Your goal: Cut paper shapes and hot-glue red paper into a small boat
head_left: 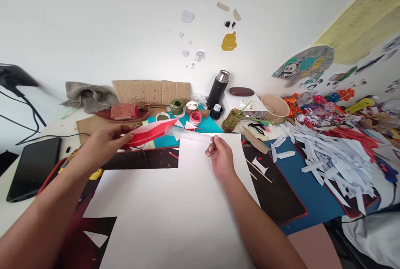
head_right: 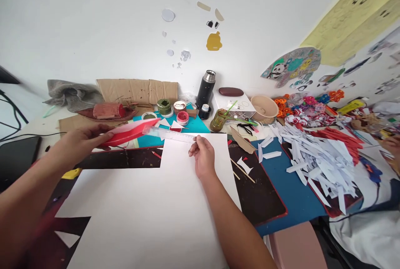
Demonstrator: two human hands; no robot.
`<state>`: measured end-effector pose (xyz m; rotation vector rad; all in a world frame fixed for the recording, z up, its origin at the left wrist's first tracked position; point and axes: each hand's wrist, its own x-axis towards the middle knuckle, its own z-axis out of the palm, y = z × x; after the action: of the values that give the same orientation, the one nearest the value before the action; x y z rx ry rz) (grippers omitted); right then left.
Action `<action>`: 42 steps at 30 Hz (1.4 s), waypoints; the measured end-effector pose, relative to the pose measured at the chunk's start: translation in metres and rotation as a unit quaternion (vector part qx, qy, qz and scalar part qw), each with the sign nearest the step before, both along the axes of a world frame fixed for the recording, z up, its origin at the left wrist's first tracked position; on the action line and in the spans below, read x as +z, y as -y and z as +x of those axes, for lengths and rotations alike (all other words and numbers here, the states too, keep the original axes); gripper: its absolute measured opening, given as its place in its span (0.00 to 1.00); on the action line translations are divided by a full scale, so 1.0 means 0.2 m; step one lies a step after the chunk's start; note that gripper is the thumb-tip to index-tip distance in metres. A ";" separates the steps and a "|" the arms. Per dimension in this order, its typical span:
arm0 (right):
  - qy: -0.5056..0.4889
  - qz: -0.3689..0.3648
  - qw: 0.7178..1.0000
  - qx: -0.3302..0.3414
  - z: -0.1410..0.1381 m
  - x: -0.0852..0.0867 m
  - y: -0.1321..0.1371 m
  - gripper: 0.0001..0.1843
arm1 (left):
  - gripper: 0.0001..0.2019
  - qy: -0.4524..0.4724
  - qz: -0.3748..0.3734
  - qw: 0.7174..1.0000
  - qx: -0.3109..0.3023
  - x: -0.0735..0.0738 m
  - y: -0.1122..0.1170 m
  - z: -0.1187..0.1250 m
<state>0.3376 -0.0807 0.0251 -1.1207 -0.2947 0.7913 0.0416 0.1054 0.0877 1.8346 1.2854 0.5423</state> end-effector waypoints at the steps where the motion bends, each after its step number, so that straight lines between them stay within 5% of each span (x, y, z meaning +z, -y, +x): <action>1: 0.003 -0.004 1.000 0.005 -0.01 0.00 0.00 0.26 | 0.28 0.017 -0.029 0.999 -0.013 0.00 0.03 0.02; 7: 0.046 -0.042 0.997 0.043 -0.02 0.04 0.06 0.26 | 0.27 0.113 -0.154 0.979 -0.066 -0.07 0.19 0.15; 17: 0.066 -0.096 0.993 0.029 -0.01 0.06 0.24 0.25 | 0.28 0.173 -0.318 0.929 -0.082 -0.12 0.30 0.17; 29: 0.035 -0.115 0.992 0.029 -0.02 0.06 0.28 0.23 | 0.22 0.220 -0.364 0.902 -0.079 -0.10 0.36 0.19; 42: 0.019 -0.129 0.991 0.010 -0.03 0.08 0.28 0.22 | 0.25 0.255 -0.398 0.878 -0.073 -0.15 0.36 0.18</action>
<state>0.3308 -0.1366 0.0404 -1.3791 -0.2405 0.8431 0.0771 0.0340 0.0586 0.9878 0.8090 0.3053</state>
